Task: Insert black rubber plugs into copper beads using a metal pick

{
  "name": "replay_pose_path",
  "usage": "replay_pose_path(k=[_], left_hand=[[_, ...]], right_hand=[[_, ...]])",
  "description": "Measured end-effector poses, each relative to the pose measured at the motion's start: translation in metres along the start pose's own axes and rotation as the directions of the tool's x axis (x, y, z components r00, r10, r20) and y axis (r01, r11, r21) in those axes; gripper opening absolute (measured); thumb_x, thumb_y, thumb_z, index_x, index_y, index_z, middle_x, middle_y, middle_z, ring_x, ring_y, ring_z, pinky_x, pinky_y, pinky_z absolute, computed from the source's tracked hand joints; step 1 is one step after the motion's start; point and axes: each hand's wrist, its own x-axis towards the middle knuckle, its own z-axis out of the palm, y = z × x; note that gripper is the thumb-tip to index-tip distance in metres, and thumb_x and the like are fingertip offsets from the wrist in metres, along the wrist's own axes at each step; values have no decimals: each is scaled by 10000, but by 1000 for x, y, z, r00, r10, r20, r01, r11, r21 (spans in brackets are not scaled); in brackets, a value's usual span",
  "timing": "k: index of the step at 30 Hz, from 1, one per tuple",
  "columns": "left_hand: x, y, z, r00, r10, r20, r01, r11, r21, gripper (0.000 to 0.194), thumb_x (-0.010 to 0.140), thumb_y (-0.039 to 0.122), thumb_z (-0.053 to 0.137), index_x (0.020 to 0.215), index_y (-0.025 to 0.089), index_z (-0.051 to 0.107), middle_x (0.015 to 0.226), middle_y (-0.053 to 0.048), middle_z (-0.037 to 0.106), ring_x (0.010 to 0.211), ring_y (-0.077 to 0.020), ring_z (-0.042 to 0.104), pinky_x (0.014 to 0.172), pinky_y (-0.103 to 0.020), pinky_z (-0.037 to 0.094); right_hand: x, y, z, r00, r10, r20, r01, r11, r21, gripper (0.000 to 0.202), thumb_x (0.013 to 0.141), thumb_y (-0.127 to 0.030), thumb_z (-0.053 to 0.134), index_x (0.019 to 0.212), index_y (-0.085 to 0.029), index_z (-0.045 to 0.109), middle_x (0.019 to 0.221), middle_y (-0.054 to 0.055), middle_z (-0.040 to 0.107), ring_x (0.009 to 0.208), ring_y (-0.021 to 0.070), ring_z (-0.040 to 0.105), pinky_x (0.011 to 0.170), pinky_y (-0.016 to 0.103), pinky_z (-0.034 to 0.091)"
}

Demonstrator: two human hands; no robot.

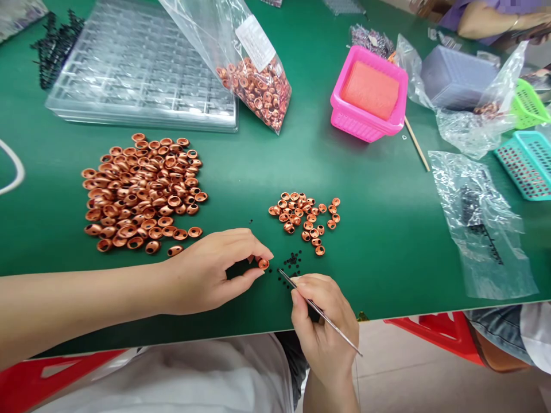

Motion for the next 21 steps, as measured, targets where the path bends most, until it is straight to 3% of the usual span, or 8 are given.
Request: replay_pose_path(k=[8, 21], left_hand=[[-1, -1, 2, 994, 113, -2, -113, 993, 44, 147, 952, 127, 504, 1010, 134, 639, 866, -47, 695, 789, -170, 582, 754, -315, 475], [0, 0, 6, 984, 177, -5, -176, 983, 48, 123, 949, 119, 541, 1010, 105, 648, 850, -54, 679, 770, -173, 567, 725, -313, 463]], right_hand=[[-1, -4, 5, 986, -125, -107, 133, 988, 76, 388, 790, 68, 631, 1070, -197, 675, 974, 39, 734, 885, 207, 714, 729, 397, 613], [-2, -5, 3, 989, -148, 11, 147, 986, 83, 466, 771, 110, 630, 1129, -186, 662, 1050, 49, 736, 956, 205, 715, 779, 392, 619]])
